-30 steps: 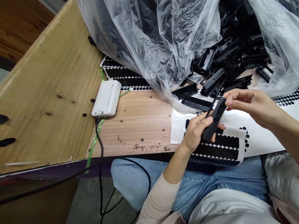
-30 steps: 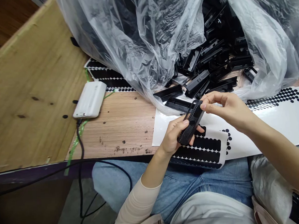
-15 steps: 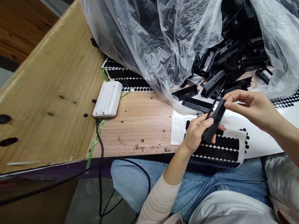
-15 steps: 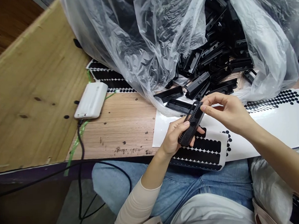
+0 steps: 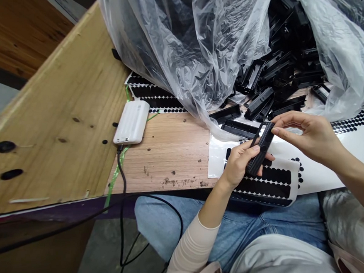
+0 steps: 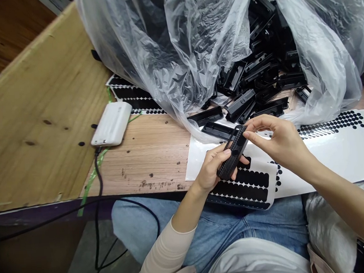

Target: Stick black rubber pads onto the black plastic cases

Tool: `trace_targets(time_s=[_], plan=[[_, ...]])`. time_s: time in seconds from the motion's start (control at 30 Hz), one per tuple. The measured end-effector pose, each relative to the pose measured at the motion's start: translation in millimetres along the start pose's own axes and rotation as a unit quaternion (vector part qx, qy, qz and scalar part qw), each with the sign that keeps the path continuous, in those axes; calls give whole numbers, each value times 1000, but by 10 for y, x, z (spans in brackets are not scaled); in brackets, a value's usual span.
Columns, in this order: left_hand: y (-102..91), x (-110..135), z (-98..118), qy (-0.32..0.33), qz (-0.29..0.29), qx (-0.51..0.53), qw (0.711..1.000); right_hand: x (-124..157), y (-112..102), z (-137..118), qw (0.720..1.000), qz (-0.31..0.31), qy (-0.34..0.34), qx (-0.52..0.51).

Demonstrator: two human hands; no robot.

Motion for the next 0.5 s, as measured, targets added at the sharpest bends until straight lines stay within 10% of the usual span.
trace_targets(time_s=[0.37,0.5], plan=[[-27,-3,-30,2,11,-6,1000,122,-59,-330,964,91,-163,192],[-15,6,-11,5,15,-26,1000,28,82,-60,985,-10,-103,140]])
Point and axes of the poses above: each hand's wrist, its own x-axis away from the middle knuckle, its own y-axis out of the palm, z = x × y, the point moved 9 cm from there along -x, towards the middle knuckle, and after that the axes turned 9 degrees about z, right-handed, at the moved point
